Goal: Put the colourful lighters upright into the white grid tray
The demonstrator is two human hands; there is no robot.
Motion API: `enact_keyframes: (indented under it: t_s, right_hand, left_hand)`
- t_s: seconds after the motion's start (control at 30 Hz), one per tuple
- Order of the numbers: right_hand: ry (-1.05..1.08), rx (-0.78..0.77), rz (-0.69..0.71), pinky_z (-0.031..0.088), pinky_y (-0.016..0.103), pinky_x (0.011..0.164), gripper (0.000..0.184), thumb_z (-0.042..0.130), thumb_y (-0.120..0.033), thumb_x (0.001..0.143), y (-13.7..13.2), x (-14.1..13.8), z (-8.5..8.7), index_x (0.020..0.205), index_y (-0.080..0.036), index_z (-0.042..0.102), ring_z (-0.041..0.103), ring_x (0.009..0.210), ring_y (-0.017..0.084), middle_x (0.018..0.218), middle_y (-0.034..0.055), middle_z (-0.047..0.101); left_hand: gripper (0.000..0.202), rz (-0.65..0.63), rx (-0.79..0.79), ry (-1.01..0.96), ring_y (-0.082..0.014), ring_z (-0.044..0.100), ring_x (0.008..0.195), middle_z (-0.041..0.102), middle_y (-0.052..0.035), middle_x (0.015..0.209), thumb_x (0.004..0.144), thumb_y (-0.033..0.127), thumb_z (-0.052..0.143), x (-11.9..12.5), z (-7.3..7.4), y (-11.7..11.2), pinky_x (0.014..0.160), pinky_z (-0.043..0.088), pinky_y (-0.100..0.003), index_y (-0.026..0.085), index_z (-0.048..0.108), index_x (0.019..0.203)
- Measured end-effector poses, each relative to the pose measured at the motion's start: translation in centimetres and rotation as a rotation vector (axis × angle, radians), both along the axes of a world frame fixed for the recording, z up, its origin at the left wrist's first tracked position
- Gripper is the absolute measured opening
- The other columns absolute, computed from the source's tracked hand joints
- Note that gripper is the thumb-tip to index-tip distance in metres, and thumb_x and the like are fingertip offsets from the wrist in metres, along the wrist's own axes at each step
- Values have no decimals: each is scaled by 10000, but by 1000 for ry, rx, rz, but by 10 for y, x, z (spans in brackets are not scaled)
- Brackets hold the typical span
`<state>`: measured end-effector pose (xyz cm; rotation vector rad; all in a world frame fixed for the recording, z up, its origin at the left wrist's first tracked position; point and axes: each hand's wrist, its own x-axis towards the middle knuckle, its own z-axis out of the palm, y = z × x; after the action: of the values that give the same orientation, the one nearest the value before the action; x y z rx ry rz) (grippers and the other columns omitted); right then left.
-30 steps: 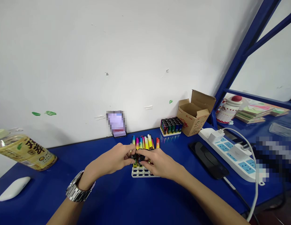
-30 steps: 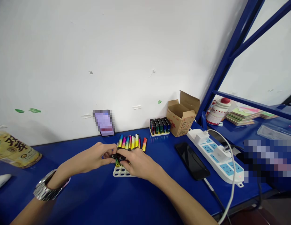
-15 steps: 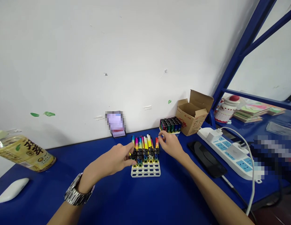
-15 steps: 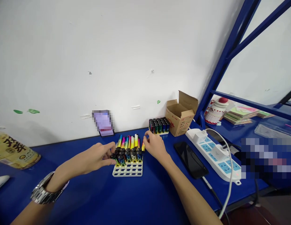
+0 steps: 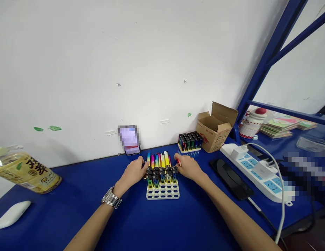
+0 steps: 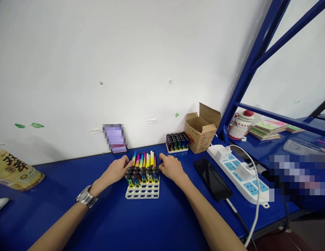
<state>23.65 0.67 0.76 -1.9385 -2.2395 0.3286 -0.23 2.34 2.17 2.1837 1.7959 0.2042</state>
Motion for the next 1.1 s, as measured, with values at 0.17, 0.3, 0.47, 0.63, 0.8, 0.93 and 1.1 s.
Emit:
enact_keyframes:
  t_s: [0.17, 0.3, 0.47, 0.63, 0.8, 0.93, 1.1]
  right_hand:
    - [91, 27, -63, 266, 253, 589, 228, 560, -169, 732, 6, 2, -5, 959, -164, 538, 583, 816, 228, 870, 94, 626]
    - [228, 67, -95, 265, 246, 569, 60, 488, -141, 738, 10, 4, -9, 780, -178, 509, 539, 689, 178, 733, 48, 577]
    - [555, 165, -33, 310, 243, 561, 214, 399, -180, 797, 11, 7, -17, 1009, -201, 416, 476, 547, 161, 612, -44, 479]
    - [724, 191, 20, 331, 257, 569, 119, 377, -308, 853, 11, 3, -17, 888, -211, 437, 456, 555, 155, 612, -48, 460]
    - [819, 192, 4, 267, 243, 494, 414, 460, -507, 833, 13, 0, -20, 562, -211, 358, 336, 509, 108, 512, -52, 335]
    - [1131, 42, -69, 300, 228, 415, 479, 344, -619, 855, 13, -2, -21, 609, -210, 393, 360, 418, 98, 476, -55, 365]
    - [1264, 22, -91, 294, 203, 349, 508, 306, -701, 840, 14, -3, -24, 737, -215, 412, 329, 370, 85, 492, -82, 361]
  left_hand:
    - [217, 3, -66, 38, -256, 626, 723, 654, -85, 772, 846, 417, 435, -6, 2, 0, 574, 355, -295, 203, 459, 829]
    - [151, 10, -71, 160, -276, 641, 798, 662, -125, 868, 813, 342, 481, -5, 9, -3, 596, 378, -297, 197, 463, 849]
    - [113, 42, -78, 261, -312, 656, 814, 662, -148, 896, 834, 290, 409, 0, 19, -9, 601, 409, -326, 204, 470, 873]
    - [100, 100, -80, -8, -255, 662, 680, 671, -93, 761, 845, 299, 400, -4, 17, -5, 627, 438, -344, 209, 429, 811]
    - [269, 121, -184, -816, -185, 684, 677, 721, -84, 899, 865, 450, 455, -5, 25, -6, 727, 499, -358, 201, 384, 938]
    - [232, 116, -295, -1155, -206, 696, 878, 735, -113, 940, 834, 344, 539, 1, 37, -14, 872, 479, -398, 206, 375, 920]
    - [133, 116, -367, -1335, -171, 681, 715, 733, -93, 808, 760, 187, 508, 6, 35, -15, 806, 493, -367, 203, 377, 744]
